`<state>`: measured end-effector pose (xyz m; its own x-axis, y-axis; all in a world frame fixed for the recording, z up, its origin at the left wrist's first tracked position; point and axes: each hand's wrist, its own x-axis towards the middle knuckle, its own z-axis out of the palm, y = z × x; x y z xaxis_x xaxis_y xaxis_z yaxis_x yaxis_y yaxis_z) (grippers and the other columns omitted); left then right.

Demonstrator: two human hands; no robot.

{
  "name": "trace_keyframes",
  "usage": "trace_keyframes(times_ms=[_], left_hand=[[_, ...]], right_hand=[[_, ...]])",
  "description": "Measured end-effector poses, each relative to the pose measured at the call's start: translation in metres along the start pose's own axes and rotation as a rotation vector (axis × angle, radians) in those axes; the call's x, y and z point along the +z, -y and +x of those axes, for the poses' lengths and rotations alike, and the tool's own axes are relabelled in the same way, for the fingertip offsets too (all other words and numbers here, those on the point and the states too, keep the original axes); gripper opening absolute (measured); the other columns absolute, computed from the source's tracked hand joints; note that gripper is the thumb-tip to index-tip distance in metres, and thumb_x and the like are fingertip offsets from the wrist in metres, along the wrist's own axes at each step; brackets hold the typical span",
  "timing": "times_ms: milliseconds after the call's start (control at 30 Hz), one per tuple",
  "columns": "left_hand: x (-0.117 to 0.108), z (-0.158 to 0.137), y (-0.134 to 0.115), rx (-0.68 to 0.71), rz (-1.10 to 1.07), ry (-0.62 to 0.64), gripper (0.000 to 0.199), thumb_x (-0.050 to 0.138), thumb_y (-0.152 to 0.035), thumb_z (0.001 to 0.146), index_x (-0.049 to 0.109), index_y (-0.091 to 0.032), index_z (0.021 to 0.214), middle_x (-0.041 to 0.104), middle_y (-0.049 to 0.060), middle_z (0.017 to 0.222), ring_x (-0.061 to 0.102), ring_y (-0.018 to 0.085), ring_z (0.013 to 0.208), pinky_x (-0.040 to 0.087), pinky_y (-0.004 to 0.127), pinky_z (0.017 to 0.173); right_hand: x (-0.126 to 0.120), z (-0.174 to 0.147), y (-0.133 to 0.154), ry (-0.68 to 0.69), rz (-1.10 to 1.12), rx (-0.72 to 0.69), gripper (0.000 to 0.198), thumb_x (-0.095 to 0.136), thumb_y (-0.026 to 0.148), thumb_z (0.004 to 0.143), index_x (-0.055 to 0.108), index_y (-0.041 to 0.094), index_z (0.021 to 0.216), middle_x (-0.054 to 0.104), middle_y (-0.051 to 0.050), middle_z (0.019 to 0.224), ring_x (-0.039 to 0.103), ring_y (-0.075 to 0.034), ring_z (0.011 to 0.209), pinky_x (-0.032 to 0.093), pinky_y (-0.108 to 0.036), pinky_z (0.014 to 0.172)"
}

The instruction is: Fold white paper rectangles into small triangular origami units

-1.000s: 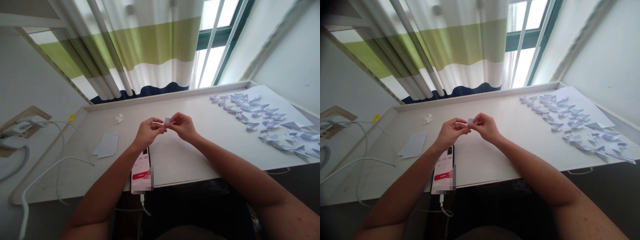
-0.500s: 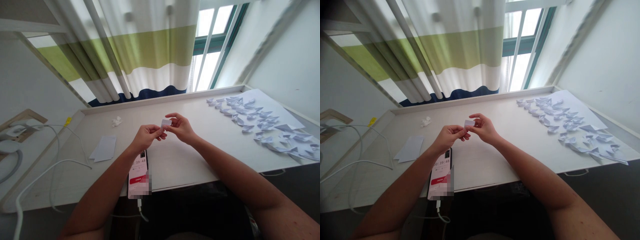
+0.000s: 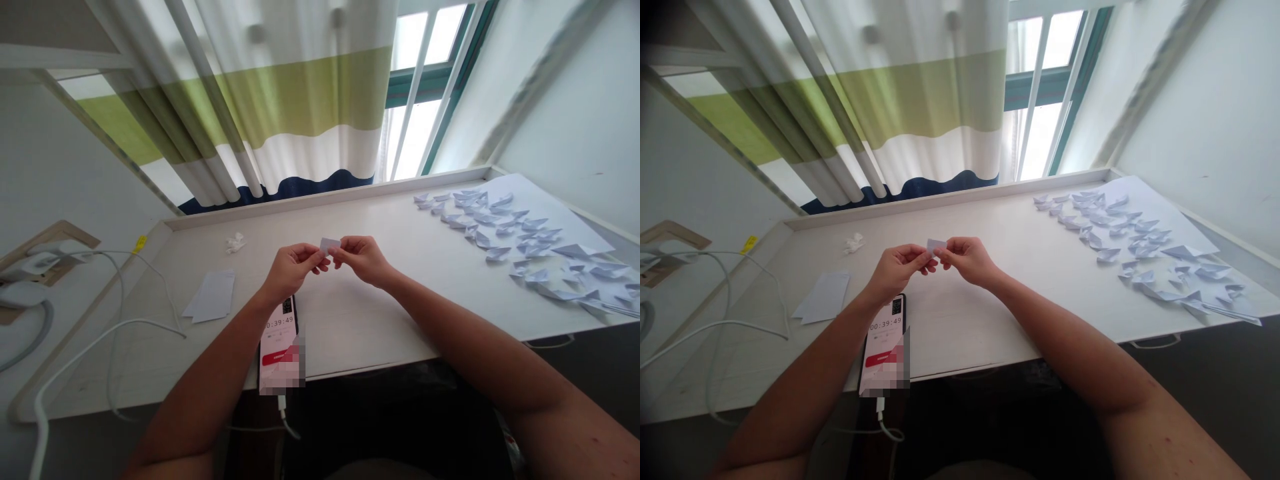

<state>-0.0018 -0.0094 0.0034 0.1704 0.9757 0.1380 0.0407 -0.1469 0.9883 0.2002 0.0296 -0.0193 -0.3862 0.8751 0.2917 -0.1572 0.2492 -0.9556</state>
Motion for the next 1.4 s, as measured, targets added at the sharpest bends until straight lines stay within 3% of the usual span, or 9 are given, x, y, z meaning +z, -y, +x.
trace_keyframes(times_ms=[200, 300, 400, 733, 933, 1100, 1200, 1300, 1400], left_hand=[[0.0, 0.0, 0.004, 0.053, -0.01, -0.072, 0.044, 0.095, -0.048, 0.081, 0.07, -0.02, 0.102, 0.083, 0.005, 0.08, 0.078, 0.021, 0.074, 0.058, 0.031, 0.07], [0.0, -0.002, 0.004, 0.183, 0.201, -0.142, 0.032, 0.091, -0.047, 0.086, 0.078, -0.02, 0.096, 0.085, 0.008, 0.099, 0.079, 0.023, 0.094, 0.062, 0.036, 0.082], [0.001, -0.004, 0.001, 0.208, 0.323, -0.116, 0.027, 0.086, -0.046, 0.091, 0.085, -0.021, 0.101, 0.086, 0.01, 0.109, 0.079, 0.026, 0.102, 0.063, 0.042, 0.09], [0.004, -0.004, -0.003, 0.048, 0.005, -0.008, 0.053, 0.092, -0.052, 0.084, 0.078, -0.013, 0.116, 0.086, 0.011, 0.091, 0.082, 0.025, 0.086, 0.067, 0.044, 0.088], [-0.001, 0.0, 0.002, 0.022, -0.076, -0.075, 0.053, 0.086, -0.048, 0.09, 0.074, -0.013, 0.128, 0.085, 0.009, 0.09, 0.082, 0.024, 0.084, 0.07, 0.043, 0.085], [-0.001, 0.001, 0.008, 0.013, -0.133, -0.082, 0.07, 0.097, -0.037, 0.079, 0.068, -0.017, 0.14, 0.086, 0.008, 0.099, 0.082, 0.023, 0.088, 0.068, 0.041, 0.087], [0.001, -0.001, 0.005, -0.02, -0.118, -0.131, 0.071, 0.101, -0.035, 0.073, 0.071, -0.016, 0.135, 0.086, 0.008, 0.093, 0.081, 0.022, 0.081, 0.067, 0.042, 0.088], [0.002, -0.001, 0.001, -0.056, -0.114, -0.134, 0.067, 0.101, -0.036, 0.071, 0.075, -0.014, 0.128, 0.085, 0.007, 0.088, 0.081, 0.023, 0.082, 0.066, 0.044, 0.089], [0.002, 0.001, 0.001, -0.064, -0.141, -0.148, 0.063, 0.102, -0.037, 0.068, 0.077, -0.014, 0.121, 0.085, 0.007, 0.089, 0.08, 0.022, 0.083, 0.067, 0.044, 0.09]], right_hand=[[0.001, -0.001, -0.002, 0.02, 0.034, -0.03, 0.05, 0.093, 0.066, 0.079, 0.078, 0.018, 0.081, 0.077, -0.004, 0.074, 0.072, -0.018, 0.071, 0.062, -0.034, 0.071], [0.001, -0.001, -0.006, -0.001, 0.006, -0.036, 0.051, 0.092, 0.068, 0.079, 0.077, 0.019, 0.082, 0.076, -0.004, 0.073, 0.073, -0.018, 0.07, 0.063, -0.035, 0.071], [0.002, -0.001, -0.009, 0.004, -0.034, -0.048, 0.052, 0.091, 0.069, 0.079, 0.076, 0.02, 0.084, 0.077, -0.004, 0.076, 0.073, -0.018, 0.07, 0.064, -0.035, 0.07], [0.001, -0.007, -0.002, -0.017, -0.283, -0.235, 0.045, 0.085, 0.064, 0.089, 0.07, 0.022, 0.084, 0.077, -0.004, 0.08, 0.071, -0.017, 0.067, 0.061, -0.035, 0.065], [0.003, -0.003, -0.001, -0.128, -0.057, -0.129, 0.052, 0.086, 0.07, 0.084, 0.069, 0.021, 0.092, 0.076, -0.002, 0.078, 0.074, -0.018, 0.063, 0.065, -0.036, 0.064], [0.006, 0.0, -0.004, -0.13, 0.104, -0.085, 0.054, 0.094, 0.065, 0.077, 0.069, 0.021, 0.094, 0.076, 0.0, 0.077, 0.074, -0.017, 0.063, 0.066, -0.035, 0.065], [0.005, -0.003, -0.003, -0.118, 0.011, -0.111, 0.05, 0.09, 0.063, 0.084, 0.073, 0.022, 0.106, 0.077, -0.001, 0.082, 0.075, -0.018, 0.067, 0.067, -0.036, 0.067], [0.001, -0.006, -0.001, -0.107, -0.225, -0.205, 0.044, 0.082, 0.058, 0.094, 0.078, 0.026, 0.123, 0.08, -0.005, 0.097, 0.075, -0.02, 0.078, 0.068, -0.038, 0.073], [-0.003, -0.005, -0.002, -0.098, -0.384, -0.311, 0.034, 0.076, 0.051, 0.1, 0.082, 0.028, 0.124, 0.079, -0.007, 0.105, 0.075, -0.022, 0.086, 0.069, -0.04, 0.076]])
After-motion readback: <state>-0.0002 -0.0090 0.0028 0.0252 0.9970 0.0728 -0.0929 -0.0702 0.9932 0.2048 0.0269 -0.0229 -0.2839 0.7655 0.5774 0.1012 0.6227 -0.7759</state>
